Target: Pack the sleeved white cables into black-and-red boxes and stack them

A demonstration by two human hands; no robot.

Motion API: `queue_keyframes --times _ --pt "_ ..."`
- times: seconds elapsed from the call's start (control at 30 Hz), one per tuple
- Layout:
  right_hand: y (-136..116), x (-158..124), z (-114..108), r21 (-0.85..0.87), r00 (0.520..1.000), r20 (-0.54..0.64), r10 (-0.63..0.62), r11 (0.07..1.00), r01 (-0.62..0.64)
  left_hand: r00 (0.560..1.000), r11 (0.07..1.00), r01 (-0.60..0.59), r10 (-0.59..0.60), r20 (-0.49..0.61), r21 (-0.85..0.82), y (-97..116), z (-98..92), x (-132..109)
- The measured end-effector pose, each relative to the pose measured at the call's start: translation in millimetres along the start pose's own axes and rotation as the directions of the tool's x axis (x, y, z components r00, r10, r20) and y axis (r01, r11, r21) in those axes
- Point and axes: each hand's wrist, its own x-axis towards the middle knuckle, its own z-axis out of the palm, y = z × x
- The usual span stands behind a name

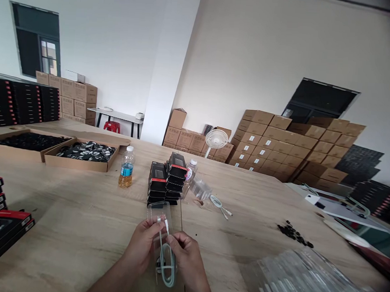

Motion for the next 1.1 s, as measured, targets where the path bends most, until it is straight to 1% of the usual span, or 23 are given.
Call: queue_keyframes --times 0.13,0.33,0.47,0.6,0.7,0.77,0.83,0.93,1.0,1.1 --pt "-1.8 -1.7 4.8 -0.131 0.990 -0.122 -0.063 0.990 0.047 1.000 1.000 0.006 -0.006 0.007 0.012 -3.2 1.2 -2.0" --pt "-4.3 -3.9 10.9 -0.340 0.969 -0.185 -0.166 0.936 0.095 0.999 0.999 -0.028 0.029 -0.020 0.032 -11.3 1.7 -1.9" --pt "-3.0 -5.7 13.4 -0.440 0.965 -0.165 -0.203 0.891 0.112 0.996 0.998 -0.039 0.042 -0.073 0.040 -17.0 2.0 -3.0" --pt "-9.8 -10.4 16.5 -0.507 0.961 -0.154 -0.231 0.853 0.124 0.992 0.999 -0.030 0.033 -0.124 0.025 -18.2 1.9 -4.3" --pt "-16.9 -14.7 16.0 -0.542 0.968 -0.095 -0.231 0.828 0.145 0.984 0.999 -0.043 0.039 -0.176 -0.015 -13.8 -2.4 0.0" --pt "-19.1 -16.0 13.8 -0.547 0.979 -0.030 -0.201 0.823 0.152 0.976 0.996 -0.068 0.056 -0.213 -0.053 -8.4 -7.5 5.3" --pt "-18.7 -15.2 11.1 -0.524 0.988 0.031 -0.149 0.840 0.143 0.968 0.991 -0.101 0.077 -0.238 -0.092 -2.5 -12.8 10.8" --pt "-15.6 -11.9 9.0 -0.473 0.992 0.076 -0.104 0.872 0.128 0.962 0.979 -0.139 0.098 -0.255 -0.148 3.6 -17.4 16.1" --pt "-14.1 -10.3 9.2 -0.470 0.991 0.075 -0.110 0.873 0.133 0.960 0.973 -0.149 0.100 -0.261 -0.178 4.9 -17.8 17.3" --pt "-14.0 -10.3 9.9 -0.494 0.983 0.077 -0.167 0.850 0.183 0.963 0.966 -0.146 0.089 -0.254 -0.214 5.0 -16.9 17.4"
